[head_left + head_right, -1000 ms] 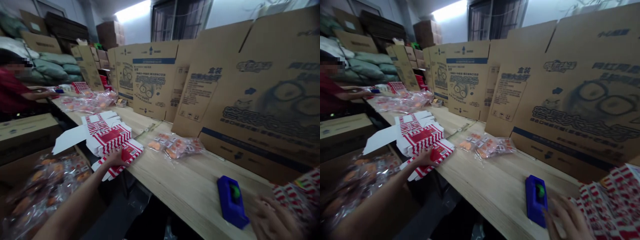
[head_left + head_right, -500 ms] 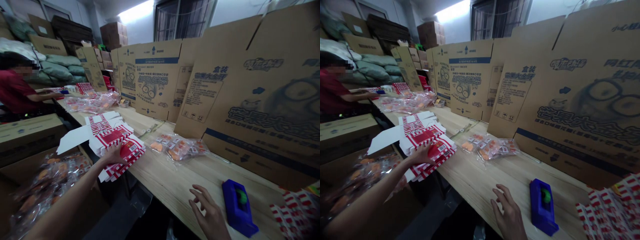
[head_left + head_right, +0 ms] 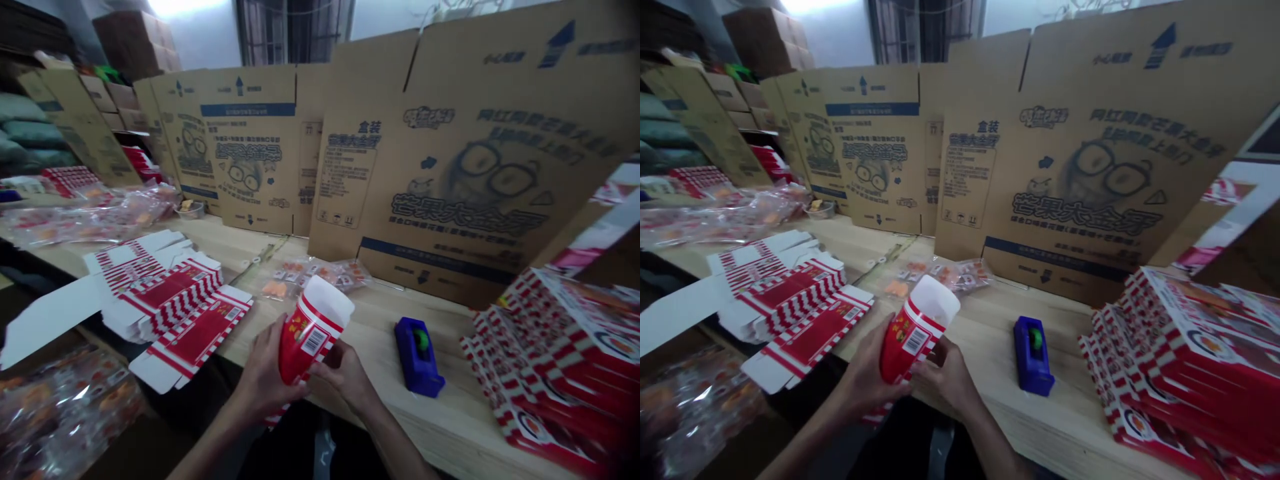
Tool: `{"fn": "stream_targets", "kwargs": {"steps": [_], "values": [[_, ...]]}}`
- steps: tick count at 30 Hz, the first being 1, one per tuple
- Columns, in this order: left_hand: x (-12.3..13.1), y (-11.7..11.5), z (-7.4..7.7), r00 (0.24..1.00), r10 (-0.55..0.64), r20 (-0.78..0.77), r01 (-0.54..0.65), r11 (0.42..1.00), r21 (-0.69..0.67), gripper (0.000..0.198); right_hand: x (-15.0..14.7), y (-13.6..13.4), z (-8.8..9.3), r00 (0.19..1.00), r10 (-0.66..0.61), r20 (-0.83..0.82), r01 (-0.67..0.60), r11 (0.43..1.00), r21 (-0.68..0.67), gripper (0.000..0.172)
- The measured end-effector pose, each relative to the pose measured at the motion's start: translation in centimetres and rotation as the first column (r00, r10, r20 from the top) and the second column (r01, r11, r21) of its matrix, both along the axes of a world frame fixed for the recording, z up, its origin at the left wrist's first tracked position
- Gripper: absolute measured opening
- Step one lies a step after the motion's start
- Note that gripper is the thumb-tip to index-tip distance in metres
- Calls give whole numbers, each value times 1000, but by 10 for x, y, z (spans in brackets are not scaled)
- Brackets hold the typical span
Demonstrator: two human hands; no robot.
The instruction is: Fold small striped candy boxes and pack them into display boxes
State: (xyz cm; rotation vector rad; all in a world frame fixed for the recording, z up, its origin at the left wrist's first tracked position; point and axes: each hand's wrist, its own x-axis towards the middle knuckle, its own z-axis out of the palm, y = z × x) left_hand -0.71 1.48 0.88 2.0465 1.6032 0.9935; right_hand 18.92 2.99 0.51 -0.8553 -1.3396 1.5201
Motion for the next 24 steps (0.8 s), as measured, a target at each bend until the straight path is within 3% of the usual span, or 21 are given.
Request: {"fn": "stream_targets", "kwargs": {"steps": [3, 5, 9, 12, 14, 17, 20, 22, 24], "values": [[24, -2, -4, 968, 0, 253, 21, 997, -78, 107, 13, -8, -8, 996, -57, -63, 56, 998, -17, 52], [30, 0, -3, 901, 11, 435, 67, 984, -163, 95, 25, -11, -12, 992, -123, -14, 123, 992, -20, 45], [31, 6, 3, 638, 145, 756, 260, 884, -389, 48, 45, -13, -19, 964, -240, 116, 239, 971, 26, 32], [34, 8, 6, 502, 234, 833, 308, 851, -425, 40, 57, -8, -18, 938, -281, 201, 262, 958, 119, 26], [37, 6, 3, 520, 215, 827, 312, 853, -418, 41, 64, -1, -14, 929, -315, 196, 286, 945, 160, 27], [40, -2, -13, 557, 187, 809, 406, 789, -461, 41, 75, 9, -10, 900, -392, 188, 346, 908, 237, 30], [40, -13, -30, 482, 250, 840, 519, 691, -503, 42, 82, 14, -13, 842, -446, 303, 334, 873, 356, 25], [38, -16, -34, 478, 230, 848, 560, 663, -496, 42, 84, 10, -20, 848, -421, 322, 320, 891, 323, 25], [37, -15, -32, 500, 146, 854, 552, 706, -444, 44, 82, 1, -30, 907, -336, 255, 300, 939, 170, 29]]}}
